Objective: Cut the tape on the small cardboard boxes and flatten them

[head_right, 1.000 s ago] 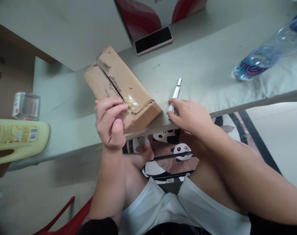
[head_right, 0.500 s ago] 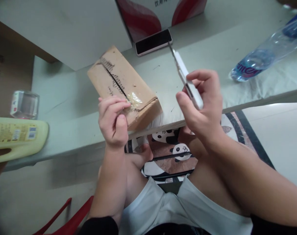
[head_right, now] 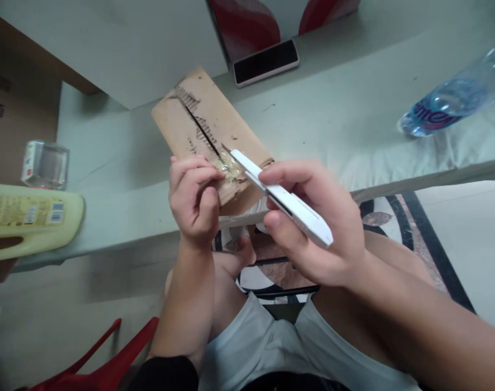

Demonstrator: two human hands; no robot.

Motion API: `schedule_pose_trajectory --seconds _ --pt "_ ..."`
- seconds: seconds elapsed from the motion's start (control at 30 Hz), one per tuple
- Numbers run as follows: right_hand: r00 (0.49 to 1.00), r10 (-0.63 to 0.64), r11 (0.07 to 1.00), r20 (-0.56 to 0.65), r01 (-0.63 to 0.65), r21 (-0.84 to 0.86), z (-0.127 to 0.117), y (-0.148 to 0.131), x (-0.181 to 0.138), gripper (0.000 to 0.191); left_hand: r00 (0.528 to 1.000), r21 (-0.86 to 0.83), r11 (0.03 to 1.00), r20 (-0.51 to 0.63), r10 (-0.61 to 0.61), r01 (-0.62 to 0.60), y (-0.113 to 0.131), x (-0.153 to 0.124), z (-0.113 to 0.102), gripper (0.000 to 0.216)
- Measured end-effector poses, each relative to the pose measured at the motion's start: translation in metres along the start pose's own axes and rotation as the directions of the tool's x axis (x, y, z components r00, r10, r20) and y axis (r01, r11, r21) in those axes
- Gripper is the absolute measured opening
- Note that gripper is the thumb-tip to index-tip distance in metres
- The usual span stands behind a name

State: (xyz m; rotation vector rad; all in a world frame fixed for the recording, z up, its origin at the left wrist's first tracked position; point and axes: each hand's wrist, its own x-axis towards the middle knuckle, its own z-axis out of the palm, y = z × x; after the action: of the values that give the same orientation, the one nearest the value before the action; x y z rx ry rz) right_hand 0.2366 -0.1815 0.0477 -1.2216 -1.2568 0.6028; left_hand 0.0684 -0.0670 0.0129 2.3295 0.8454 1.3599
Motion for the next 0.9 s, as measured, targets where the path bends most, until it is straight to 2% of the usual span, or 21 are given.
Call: schedule_pose_trajectory --seconds 0.17,0.3,0.37,0.5,0.63,0.73,0.9 --pt "0.997 -0.050 0.987 0.061 0.058 -0.149 -0.004 0.000 0.002 0.013 1.000 0.012 1.000 -0.014 0.003 -0.003 0.000 0.001 0.001 0.016" --pt "0.974 -0.190 0.910 0.121 0.221 -0.350 -0.002 -0.007 0.003 0.021 1.000 0.026 1.000 -0.010 -0.008 0.009 0.001 0.001 0.001 0.017" --pt "0.959 -0.216 0.869 0.180 0.273 -0.411 -0.001 -0.010 0.004 0.026 1.000 0.008 1.000 -0.012 -0.010 0.011 0.001 0.001 0.001 0.017" --pt "0.937 -0.235 0.848 0.258 0.328 -0.416 -0.001 -0.014 0.008 0.023 1.000 -0.015 1.000 -0.022 -0.015 0.015 0.002 0.001 0.002 0.016" --pt "0.945 -0.223 0.866 0.240 0.305 -0.397 0.000 -0.014 0.009 0.023 1.000 0.036 0.999 -0.021 -0.019 0.020 0.002 0.001 0.003 0.019" --pt "0.950 -0.198 0.845 0.241 0.290 -0.450 0.004 -0.015 0.008 0.026 1.000 0.078 0.997 -0.014 -0.026 0.027 0.002 0.001 0.003 0.021" --pt "0.944 -0.223 0.813 0.242 0.317 -0.489 0.010 -0.013 0.005 0.028 1.000 0.048 0.999 -0.008 -0.018 0.018 0.002 0.001 0.002 0.020"
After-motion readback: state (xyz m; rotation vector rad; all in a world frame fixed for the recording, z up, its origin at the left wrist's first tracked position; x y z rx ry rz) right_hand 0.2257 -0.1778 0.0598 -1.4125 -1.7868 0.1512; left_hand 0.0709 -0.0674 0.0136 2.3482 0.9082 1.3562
